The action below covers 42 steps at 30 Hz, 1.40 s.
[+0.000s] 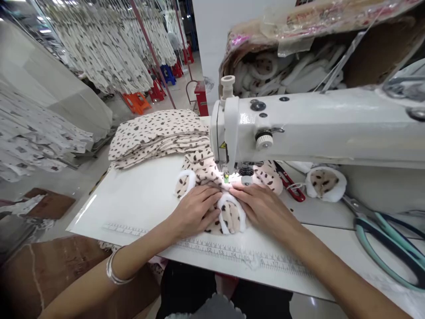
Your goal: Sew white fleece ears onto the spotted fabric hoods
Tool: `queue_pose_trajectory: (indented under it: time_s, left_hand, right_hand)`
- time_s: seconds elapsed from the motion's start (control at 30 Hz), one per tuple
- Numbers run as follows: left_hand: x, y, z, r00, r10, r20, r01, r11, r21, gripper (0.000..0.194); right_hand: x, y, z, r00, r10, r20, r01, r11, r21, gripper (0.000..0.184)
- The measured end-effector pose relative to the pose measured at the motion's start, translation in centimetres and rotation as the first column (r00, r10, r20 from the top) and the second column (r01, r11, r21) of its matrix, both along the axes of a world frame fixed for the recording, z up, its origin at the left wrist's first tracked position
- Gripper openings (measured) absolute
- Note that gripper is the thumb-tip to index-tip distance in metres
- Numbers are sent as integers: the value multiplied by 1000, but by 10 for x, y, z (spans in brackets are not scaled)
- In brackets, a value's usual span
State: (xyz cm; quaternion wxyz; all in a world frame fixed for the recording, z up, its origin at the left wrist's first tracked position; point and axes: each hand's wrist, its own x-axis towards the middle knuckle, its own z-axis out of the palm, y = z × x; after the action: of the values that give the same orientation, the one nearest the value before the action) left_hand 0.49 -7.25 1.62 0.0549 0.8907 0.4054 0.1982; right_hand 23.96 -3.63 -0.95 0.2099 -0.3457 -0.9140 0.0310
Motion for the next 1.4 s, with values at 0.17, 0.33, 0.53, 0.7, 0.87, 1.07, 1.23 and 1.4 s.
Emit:
queue_pose_trajectory:
  time_s: [0.17, 0.33, 0.53, 0.7, 0.87, 1.07, 1.23, 1.4]
  left_hand:
    - [-5, -4, -6, 998, 44, -47, -47, 995, -86, 46]
    - [-2, 3, 6, 996, 13, 86, -12, 1000, -12, 29]
    - [1, 29, 7, 988, 66, -141, -71, 997, -38, 31]
    - [-7, 58, 1, 976, 58, -210, -82, 991, -108, 46]
    - [-18, 42, 1, 998, 12, 63, -14, 999, 30, 27]
    - [-32, -5, -1, 998, -2, -60, 4, 999, 32, 34]
    - [-35, -9, 0, 989, 135, -56, -139, 986, -95, 46]
    - [-33, -2, 5, 989, 148, -32, -151, 971, -183, 52]
  right_hand:
    - [-3, -12, -10, 984, -174, 28, 170, 980, 103, 39]
    - [-10, -17, 16, 967, -172, -190, 165, 985, -55, 30]
    - [-20, -18, 13, 996, 5, -87, -6, 1000, -10, 35]
    - [-26, -18, 1, 989, -150, 20, 148, 986, 82, 38]
    - [-26, -21, 1, 984, -175, -42, 178, 978, 110, 34]
    - [-25, -25, 0, 988, -129, -82, 135, 988, 73, 31]
    - [-23, -25, -2, 992, -106, -66, 111, 991, 71, 32]
    - [-21, -26, -2, 993, -103, -62, 107, 992, 61, 33]
